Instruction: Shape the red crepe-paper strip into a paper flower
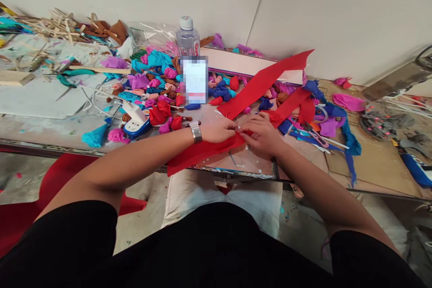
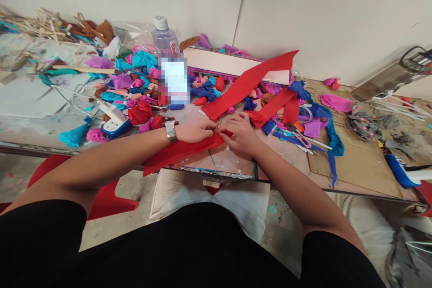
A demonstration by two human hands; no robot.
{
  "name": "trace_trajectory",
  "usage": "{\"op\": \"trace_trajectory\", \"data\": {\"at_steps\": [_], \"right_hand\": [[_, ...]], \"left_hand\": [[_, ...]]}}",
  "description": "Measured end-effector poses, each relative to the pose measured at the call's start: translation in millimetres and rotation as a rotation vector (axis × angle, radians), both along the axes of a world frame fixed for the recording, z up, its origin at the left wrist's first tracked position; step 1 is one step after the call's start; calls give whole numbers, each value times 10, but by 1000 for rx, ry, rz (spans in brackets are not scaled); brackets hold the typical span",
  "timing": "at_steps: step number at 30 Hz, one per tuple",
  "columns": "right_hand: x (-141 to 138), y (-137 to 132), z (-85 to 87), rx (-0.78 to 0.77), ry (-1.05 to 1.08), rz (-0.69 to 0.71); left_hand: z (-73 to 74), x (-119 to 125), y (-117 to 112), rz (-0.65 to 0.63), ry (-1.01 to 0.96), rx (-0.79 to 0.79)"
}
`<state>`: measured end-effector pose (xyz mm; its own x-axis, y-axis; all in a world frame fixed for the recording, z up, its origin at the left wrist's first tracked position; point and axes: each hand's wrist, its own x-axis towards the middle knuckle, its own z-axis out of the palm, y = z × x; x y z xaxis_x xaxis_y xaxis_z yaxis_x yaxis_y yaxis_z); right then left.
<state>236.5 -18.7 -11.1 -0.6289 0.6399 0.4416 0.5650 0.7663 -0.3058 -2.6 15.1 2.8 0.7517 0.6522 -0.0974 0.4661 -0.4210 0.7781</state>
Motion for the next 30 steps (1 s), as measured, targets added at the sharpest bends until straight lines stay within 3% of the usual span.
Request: {"op": "trace_trajectory", "data": {"at_steps": [19,26,30], "right_hand": [[39,54,-61,25,29,-2],[39,42,-50,48,42,19],[30,35,-36,47,50,30]], "left_hand": [[-73,-23,71,-40,-49,-103],[-66,-36,88,55,-21,-87],[-92,-42,84,20,-7,-101]]}}
